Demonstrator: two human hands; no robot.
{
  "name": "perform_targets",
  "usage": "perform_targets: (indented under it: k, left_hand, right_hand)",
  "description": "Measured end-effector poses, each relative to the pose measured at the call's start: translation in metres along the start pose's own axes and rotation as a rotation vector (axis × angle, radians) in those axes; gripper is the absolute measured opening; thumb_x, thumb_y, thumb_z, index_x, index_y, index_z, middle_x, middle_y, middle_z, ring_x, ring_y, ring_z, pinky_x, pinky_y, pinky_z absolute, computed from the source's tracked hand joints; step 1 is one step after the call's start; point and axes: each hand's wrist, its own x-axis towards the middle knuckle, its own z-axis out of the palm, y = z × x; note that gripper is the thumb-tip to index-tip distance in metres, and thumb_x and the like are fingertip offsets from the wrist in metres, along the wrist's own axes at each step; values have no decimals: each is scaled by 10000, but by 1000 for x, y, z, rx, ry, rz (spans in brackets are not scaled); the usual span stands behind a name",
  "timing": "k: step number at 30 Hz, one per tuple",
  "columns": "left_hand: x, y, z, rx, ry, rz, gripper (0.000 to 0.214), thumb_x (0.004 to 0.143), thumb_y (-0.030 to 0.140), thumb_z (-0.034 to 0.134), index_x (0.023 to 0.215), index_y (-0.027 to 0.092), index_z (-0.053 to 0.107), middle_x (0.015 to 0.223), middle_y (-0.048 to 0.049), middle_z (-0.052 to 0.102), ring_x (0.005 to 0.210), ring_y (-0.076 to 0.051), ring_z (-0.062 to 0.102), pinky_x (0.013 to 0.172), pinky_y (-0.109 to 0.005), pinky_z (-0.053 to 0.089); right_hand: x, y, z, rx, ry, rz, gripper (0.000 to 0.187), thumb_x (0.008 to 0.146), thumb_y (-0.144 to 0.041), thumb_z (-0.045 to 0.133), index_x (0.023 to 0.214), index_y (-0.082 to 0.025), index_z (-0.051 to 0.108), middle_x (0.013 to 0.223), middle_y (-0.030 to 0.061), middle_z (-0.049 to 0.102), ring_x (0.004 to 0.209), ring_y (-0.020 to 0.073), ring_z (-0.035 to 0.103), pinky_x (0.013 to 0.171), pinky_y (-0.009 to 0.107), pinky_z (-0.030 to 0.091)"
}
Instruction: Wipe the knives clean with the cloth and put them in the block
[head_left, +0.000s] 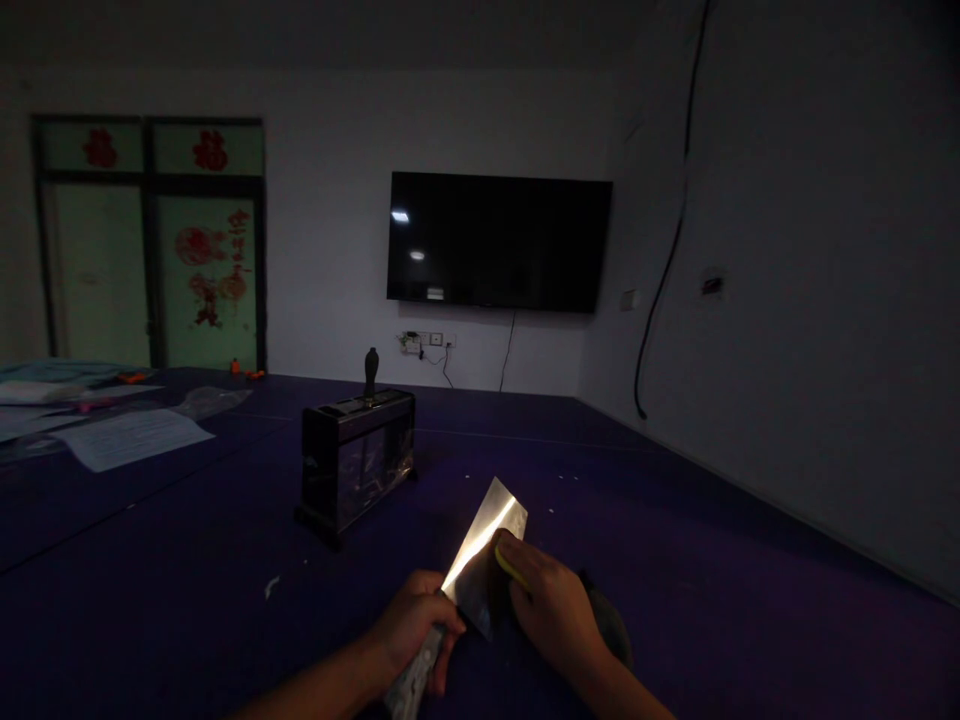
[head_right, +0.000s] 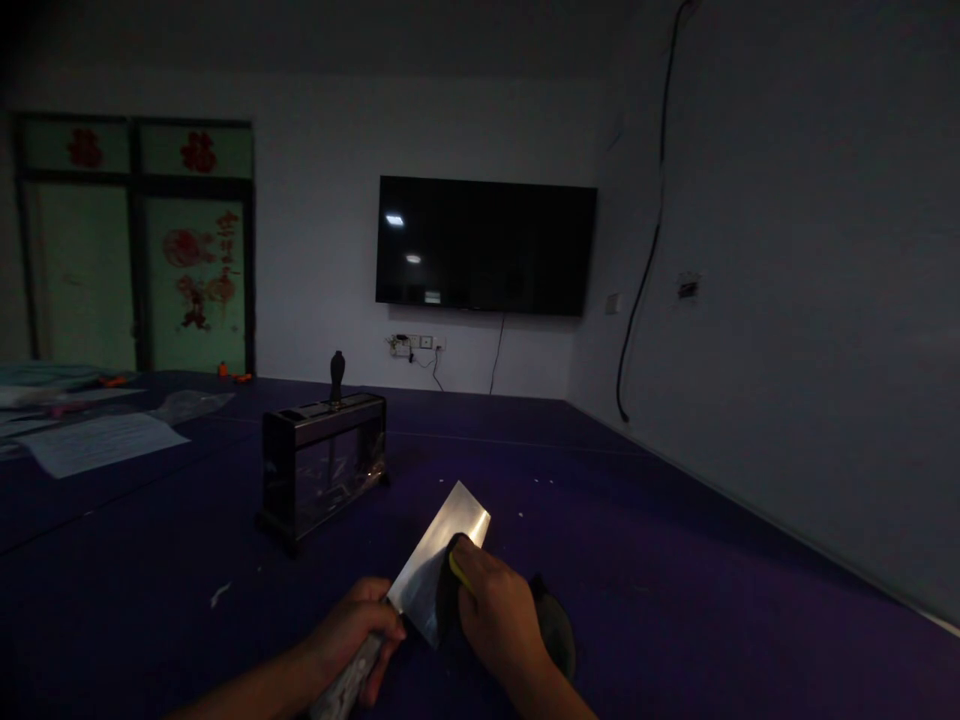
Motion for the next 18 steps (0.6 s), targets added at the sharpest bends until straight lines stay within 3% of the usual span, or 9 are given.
perform_targets:
  k: [12, 18]
  left_hand:
    - [-1, 3, 4, -1, 70, -41, 135, 539, 175, 441, 668, 184, 404, 399, 44, 461, 228, -133, 400, 253, -202, 260]
    - [-1, 3, 4, 18, 45, -41, 109, 532, 172, 439, 640, 171, 428, 390, 39, 453, 243, -123, 412, 264, -186, 250]
  right_hand:
    - [1, -2, -4, -23, -24, 11, 561, 640, -45, 374, 1153, -203, 535, 1168, 37, 559, 1048, 167, 525, 881, 270, 414]
    - [1, -3, -4, -40, -32, 6, 562, 653, -53, 367, 1175, -198, 517, 1166, 40, 560, 1056, 158, 519, 887, 263, 406]
